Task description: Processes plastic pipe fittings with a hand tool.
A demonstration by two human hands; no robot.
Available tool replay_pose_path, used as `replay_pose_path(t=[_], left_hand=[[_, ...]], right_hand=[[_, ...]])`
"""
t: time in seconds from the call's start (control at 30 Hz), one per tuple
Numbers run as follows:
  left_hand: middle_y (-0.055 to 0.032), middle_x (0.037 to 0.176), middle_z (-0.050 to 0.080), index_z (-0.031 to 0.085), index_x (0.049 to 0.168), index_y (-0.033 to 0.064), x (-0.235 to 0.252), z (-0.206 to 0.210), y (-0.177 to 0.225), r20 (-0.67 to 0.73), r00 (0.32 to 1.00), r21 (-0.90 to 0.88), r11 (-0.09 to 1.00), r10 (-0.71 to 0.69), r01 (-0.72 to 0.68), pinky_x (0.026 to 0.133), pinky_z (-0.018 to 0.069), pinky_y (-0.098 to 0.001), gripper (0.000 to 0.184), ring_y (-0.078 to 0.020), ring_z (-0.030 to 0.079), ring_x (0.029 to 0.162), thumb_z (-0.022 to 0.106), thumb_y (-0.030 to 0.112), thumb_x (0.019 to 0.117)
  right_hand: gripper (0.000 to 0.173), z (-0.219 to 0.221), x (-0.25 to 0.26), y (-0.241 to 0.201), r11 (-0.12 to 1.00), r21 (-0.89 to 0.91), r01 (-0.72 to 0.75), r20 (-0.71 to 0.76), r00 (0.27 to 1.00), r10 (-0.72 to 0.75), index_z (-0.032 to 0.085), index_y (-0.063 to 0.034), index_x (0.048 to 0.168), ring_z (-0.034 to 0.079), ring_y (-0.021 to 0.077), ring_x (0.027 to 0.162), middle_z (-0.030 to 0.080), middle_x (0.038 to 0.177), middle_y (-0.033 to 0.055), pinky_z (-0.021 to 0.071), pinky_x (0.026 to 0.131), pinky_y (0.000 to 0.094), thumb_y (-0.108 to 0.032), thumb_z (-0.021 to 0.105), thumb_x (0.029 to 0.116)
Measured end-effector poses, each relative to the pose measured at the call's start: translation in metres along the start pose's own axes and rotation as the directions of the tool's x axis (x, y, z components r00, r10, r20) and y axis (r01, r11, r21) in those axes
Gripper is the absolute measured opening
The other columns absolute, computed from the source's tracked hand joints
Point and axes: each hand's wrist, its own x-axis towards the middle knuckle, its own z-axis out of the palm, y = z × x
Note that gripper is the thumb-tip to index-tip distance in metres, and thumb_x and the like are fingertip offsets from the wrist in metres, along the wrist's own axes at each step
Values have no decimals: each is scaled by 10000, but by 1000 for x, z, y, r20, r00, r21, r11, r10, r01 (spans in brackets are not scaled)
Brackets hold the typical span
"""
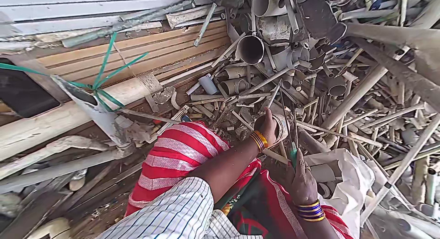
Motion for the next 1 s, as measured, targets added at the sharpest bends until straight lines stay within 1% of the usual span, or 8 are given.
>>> replay_pose_path(t=[0.07, 0.23, 0.4, 0.53, 0.67, 0.8, 0.93, 1.0], left_hand=[[-224, 1630, 308, 292, 1578, 1, -6, 4, 3, 8, 1000, 14, 1000, -12, 12, 1199, 322, -503, 1129, -313, 324, 1506, -126, 796, 894], [-195, 1648, 292, 268, 1603, 47, -7, -1, 3, 31, 998, 76, 996, 49, -51, 1229, 292, -486, 1056, -277, 293, 1526, -91, 772, 925], [-215, 1669, 213, 229, 1604, 11, -19, 0, 10, 54, 998, 242, 969, 40, -52, 1243, 229, -460, 996, -280, 224, 1546, -118, 693, 967], [-244, 1669, 187, 216, 1607, 4, -25, 3, 17, 46, 999, 239, 971, -23, 11, 1247, 203, -508, 981, -312, 194, 1556, -91, 692, 978], [-227, 1680, 176, 187, 1618, 10, -22, 1, 11, 81, 996, 279, 960, -25, 1, 1251, 212, -490, 1039, -302, 198, 1559, -121, 733, 939], [-213, 1684, 174, 196, 1621, 28, -24, 1, 14, 57, 998, 282, 959, -26, 9, 1254, 187, -498, 965, -294, 179, 1563, -87, 693, 980], [-209, 1684, 178, 182, 1619, 10, -21, 0, 9, 118, 993, 330, 943, 9, -48, 1248, 217, -446, 982, -269, 207, 1555, -114, 686, 972], [-208, 1683, 173, 205, 1614, 23, -23, 1, 10, 110, 994, 347, 937, 13, -51, 1251, 189, -455, 918, -272, 186, 1559, -81, 648, 1005]], right_hand=[[522, -10, 11, 2, 990, -37, -138, 257, 956, 142, 434, 19, 1532, 710, 517, 831, 700, 1053, 330, 554, 695, 643, -138, 495, 1038], [484, -10, 11, 13, 999, -14, 50, -227, 972, -51, 579, 137, 1350, 718, 445, 676, 724, 944, 303, 555, 540, 536, -158, 478, 980], [500, -14, 11, 11, 999, -4, -49, 167, 985, 49, 492, 38, 1490, 703, 507, 717, 710, 949, 318, 541, 601, 633, -156, 499, 1030], [484, -7, 8, 1, 998, -26, 64, -154, 986, -67, 590, 113, 1359, 688, 429, 590, 716, 879, 278, 533, 485, 541, -160, 498, 969], [515, -20, 17, 1, 983, -97, -154, 244, 954, 173, 420, 3, 1546, 704, 522, 822, 705, 1004, 324, 539, 688, 641, -149, 466, 1056], [476, -13, 12, 7, 997, -36, 70, -214, 974, -76, 599, 127, 1340, 696, 426, 599, 724, 866, 285, 533, 487, 517, -159, 487, 976], [500, -18, 13, 7, 999, 0, -33, 142, 989, 33, 503, 59, 1472, 706, 509, 740, 711, 985, 322, 539, 614, 639, -147, 492, 1016], [491, -17, 14, 9, 1000, -6, 24, 4, 1000, -24, 564, 81, 1409, 706, 484, 682, 721, 926, 300, 539, 553, 604, -147, 495, 980]])
